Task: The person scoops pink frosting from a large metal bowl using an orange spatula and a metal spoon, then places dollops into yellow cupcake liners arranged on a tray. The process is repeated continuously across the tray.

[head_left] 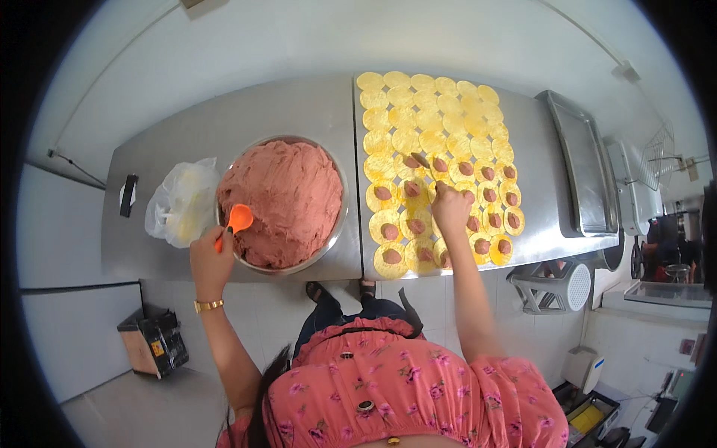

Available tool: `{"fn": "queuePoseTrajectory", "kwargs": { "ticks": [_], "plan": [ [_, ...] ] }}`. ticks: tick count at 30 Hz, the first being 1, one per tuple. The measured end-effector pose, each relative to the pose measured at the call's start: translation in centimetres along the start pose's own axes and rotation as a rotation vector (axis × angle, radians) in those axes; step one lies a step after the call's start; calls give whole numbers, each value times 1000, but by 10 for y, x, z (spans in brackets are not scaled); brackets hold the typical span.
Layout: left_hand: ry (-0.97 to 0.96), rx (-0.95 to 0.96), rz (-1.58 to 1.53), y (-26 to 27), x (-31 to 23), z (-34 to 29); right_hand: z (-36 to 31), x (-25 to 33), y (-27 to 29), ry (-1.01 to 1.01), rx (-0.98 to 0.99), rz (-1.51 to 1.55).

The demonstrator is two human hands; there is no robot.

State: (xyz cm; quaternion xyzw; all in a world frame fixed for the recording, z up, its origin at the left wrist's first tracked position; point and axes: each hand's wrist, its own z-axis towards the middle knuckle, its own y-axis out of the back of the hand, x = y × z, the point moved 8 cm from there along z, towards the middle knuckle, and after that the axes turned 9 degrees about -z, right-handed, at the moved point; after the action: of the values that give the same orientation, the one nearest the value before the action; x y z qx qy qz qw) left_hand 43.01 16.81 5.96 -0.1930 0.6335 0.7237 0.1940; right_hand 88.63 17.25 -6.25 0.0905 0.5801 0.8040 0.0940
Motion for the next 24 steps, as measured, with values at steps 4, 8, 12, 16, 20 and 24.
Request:
{"fn": "queuePoseTrajectory", "kwargs": {
  "ticks": [4,8,12,16,20,24],
  "plan": [
    [-11,-11,-12,-6,20,-12,-11,-10,-9,-64,82,96],
    [-80,-74,-68,-46,81,-20,-35,7,-73,-155,81,145],
    [-54,-26,-69,-96,174,-44,-83,40,-165,-349,247,770],
    [1,-20,-158,-114,223,-45,-110,113,-176,-459,479,2024],
    [79,9,-144,-111,243,-35,-111,166,-157,-486,480,2070],
    [38,29,-143,-97,265,-17,-112,228,-132,-259,503,2003]
  ]
}}
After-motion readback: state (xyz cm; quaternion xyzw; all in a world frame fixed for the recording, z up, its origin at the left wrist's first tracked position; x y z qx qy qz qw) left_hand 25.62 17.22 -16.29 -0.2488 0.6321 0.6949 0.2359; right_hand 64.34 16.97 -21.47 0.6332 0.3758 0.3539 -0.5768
